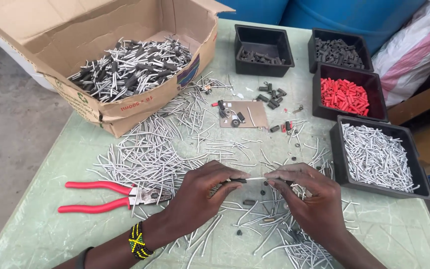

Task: Assembling small metal pins and plastic sleeves by hand at a work table

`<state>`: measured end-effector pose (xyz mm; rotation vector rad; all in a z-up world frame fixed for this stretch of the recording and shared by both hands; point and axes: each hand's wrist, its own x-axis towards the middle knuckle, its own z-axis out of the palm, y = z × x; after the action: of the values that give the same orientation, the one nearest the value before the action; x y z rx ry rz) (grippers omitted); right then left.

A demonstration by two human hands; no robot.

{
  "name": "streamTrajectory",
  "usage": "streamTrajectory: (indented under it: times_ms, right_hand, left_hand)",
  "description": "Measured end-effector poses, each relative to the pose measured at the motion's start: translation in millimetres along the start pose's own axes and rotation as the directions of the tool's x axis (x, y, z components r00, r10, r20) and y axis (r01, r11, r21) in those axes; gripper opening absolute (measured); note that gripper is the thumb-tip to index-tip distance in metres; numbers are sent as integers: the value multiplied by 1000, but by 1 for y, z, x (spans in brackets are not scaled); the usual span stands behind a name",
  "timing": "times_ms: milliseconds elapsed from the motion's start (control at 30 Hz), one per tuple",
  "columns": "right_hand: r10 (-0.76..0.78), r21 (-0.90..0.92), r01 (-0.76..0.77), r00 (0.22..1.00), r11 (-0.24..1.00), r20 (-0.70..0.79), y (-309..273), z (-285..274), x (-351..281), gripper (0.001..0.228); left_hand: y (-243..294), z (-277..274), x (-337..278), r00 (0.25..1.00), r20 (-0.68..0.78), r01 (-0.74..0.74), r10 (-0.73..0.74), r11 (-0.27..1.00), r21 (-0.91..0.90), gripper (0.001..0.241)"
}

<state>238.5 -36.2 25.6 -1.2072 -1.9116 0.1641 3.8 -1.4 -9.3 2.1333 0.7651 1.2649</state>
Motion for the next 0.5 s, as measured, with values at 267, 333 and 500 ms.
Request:
streamTrajectory:
  times_ms: [267,333,500]
  right_hand:
    - [22,10,-21,1000,1000,-4,-7,1,1,12]
    - [33,21,-33,999,999,-9,-9,2,-1,13]
    - [112,123,-111,994,986,-2,-12,4,2,12]
  left_hand:
    - [-2,0,0,999,3,-32,32,999,-39,18]
    - [-1,3,-2,999,18,-35,36,998,-45,16]
    - [11,-1,7,945,46,312,-323,856,-413,15]
